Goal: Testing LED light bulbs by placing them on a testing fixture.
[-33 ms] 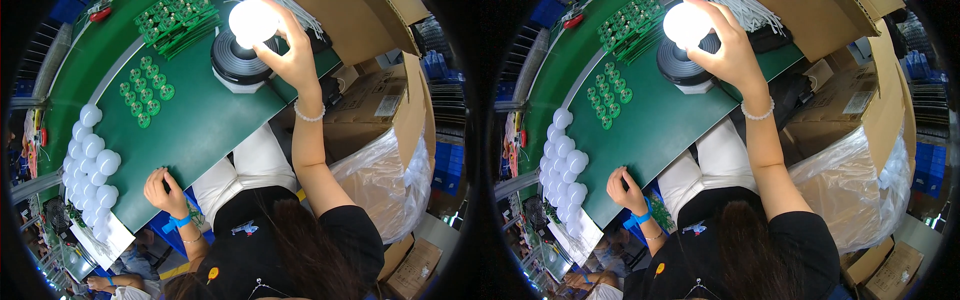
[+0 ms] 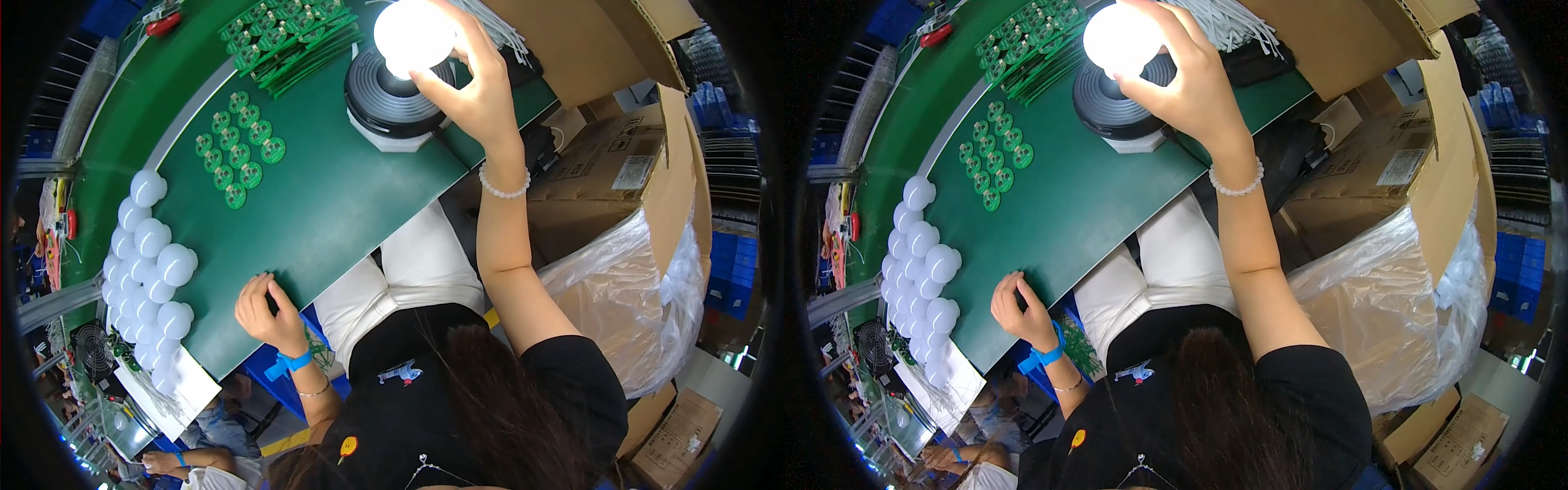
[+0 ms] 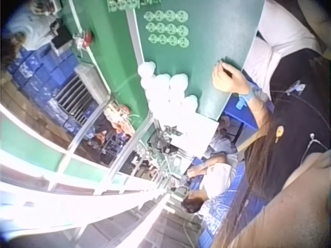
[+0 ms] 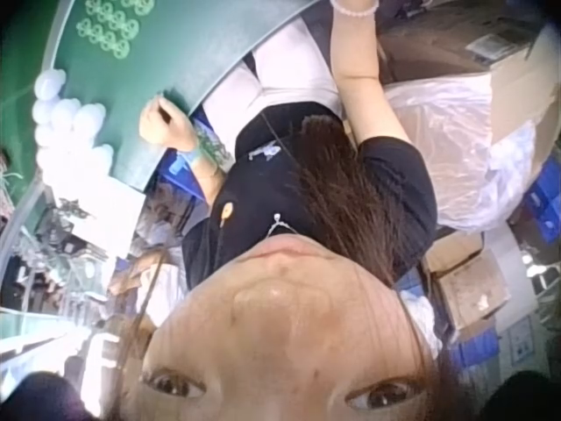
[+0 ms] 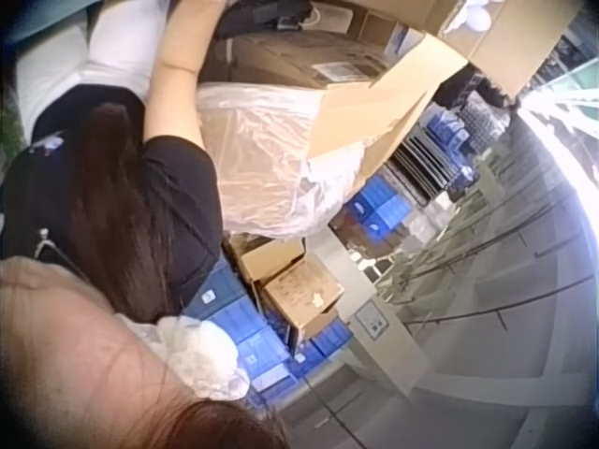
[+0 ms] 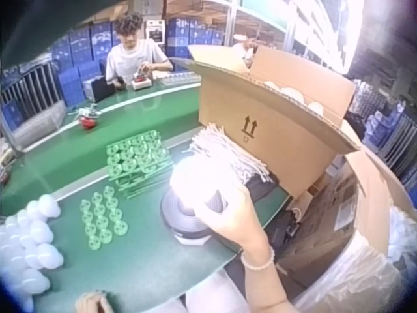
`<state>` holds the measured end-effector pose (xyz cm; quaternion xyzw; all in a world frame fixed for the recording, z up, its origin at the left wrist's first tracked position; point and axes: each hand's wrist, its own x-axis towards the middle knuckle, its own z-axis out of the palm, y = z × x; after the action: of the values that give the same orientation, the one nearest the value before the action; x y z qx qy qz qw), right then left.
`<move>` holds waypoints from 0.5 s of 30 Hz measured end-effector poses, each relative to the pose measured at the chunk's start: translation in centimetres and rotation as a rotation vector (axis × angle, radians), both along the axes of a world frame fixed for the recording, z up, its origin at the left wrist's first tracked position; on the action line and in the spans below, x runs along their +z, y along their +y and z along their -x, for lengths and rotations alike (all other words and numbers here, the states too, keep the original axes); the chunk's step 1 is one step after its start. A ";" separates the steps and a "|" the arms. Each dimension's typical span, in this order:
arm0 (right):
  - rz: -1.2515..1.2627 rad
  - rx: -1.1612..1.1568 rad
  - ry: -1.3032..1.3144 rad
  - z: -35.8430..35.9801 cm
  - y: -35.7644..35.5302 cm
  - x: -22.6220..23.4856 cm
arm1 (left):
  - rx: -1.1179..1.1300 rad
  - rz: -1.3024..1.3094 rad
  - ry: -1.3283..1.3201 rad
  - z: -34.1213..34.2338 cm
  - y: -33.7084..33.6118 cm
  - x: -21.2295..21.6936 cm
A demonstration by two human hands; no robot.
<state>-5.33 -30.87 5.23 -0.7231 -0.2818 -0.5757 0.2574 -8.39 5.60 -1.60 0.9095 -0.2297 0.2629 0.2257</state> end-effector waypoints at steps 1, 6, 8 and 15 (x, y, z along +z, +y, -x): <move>-0.009 -0.002 -0.004 0.2 0.2 0.0 | 0.000 0.002 0.001 0.0 0.0 0.0; -0.587 -0.209 0.495 1.3 1.9 0.7 | -0.005 -0.001 0.014 0.0 0.0 0.0; -0.464 -0.130 0.315 0.6 2.2 1.1 | 0.008 0.002 0.037 0.0 0.0 0.0; -0.540 -0.134 0.406 1.8 3.1 1.8 | -0.013 -0.004 0.027 0.0 0.0 0.1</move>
<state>-7.12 -27.73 7.04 -0.7456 -0.0143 -0.4895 0.4518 -8.35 5.62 -1.55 0.9119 -0.2332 0.2484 0.2286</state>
